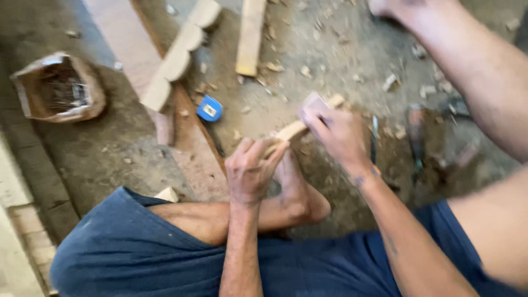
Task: The person sands shaped pieces of wood with sandpaper, turning them by hand to rub along the edges and curved surfaces.
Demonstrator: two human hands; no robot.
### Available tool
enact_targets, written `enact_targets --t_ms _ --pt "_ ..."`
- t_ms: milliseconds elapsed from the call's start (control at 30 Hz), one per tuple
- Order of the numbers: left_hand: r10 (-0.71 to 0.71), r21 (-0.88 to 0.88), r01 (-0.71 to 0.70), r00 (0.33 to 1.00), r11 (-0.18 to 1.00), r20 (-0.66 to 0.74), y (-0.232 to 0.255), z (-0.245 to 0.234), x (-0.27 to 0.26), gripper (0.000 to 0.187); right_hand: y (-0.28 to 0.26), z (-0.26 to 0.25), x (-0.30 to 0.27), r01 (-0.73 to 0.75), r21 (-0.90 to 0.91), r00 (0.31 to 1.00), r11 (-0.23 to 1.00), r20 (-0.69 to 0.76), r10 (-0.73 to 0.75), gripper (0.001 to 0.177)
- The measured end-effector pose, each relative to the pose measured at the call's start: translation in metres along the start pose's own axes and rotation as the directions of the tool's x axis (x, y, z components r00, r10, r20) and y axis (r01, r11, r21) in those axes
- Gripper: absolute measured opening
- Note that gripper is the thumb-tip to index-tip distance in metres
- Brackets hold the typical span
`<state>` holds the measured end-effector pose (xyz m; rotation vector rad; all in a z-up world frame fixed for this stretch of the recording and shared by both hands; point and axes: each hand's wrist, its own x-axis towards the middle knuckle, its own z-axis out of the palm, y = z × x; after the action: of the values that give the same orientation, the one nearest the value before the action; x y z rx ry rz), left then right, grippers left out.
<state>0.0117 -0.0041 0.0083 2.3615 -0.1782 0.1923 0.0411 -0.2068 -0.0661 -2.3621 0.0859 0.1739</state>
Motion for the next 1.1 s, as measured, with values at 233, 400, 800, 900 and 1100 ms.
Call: enact_targets --t_ms 233,400,800,900,1100 --pt "0.055 0.047 -0.055 0.998 0.997 0.005 -0.008 -0.011 -0.003 0.018 -0.015 0.017 0.009 0.031 -0.005 0.998 1.000 -0.054 -0.031 0.023" --pt "-0.053 0.104 0.055 0.998 0.993 -0.024 -0.021 -0.045 -0.005 0.022 -0.038 0.027 -0.007 0.059 0.218 0.997 0.974 -0.062 -0.046 0.024" --pt "-0.292 0.167 0.386 0.864 0.907 -0.410 -0.057 -0.014 -0.003 0.033 -0.048 0.052 -0.025 0.042 0.134 0.992 0.990 -0.128 -0.025 0.026" --pt "-0.236 0.172 0.331 0.879 0.928 -0.415 -0.060 -0.019 0.002 0.032 -0.047 0.056 -0.021 0.219 0.197 0.964 0.956 -0.198 -0.180 0.024" --pt "-0.160 0.187 0.262 0.886 0.947 -0.435 -0.058 -0.021 0.011 0.031 -0.061 0.057 0.003 0.024 -0.009 0.998 1.000 -0.053 -0.025 0.030"
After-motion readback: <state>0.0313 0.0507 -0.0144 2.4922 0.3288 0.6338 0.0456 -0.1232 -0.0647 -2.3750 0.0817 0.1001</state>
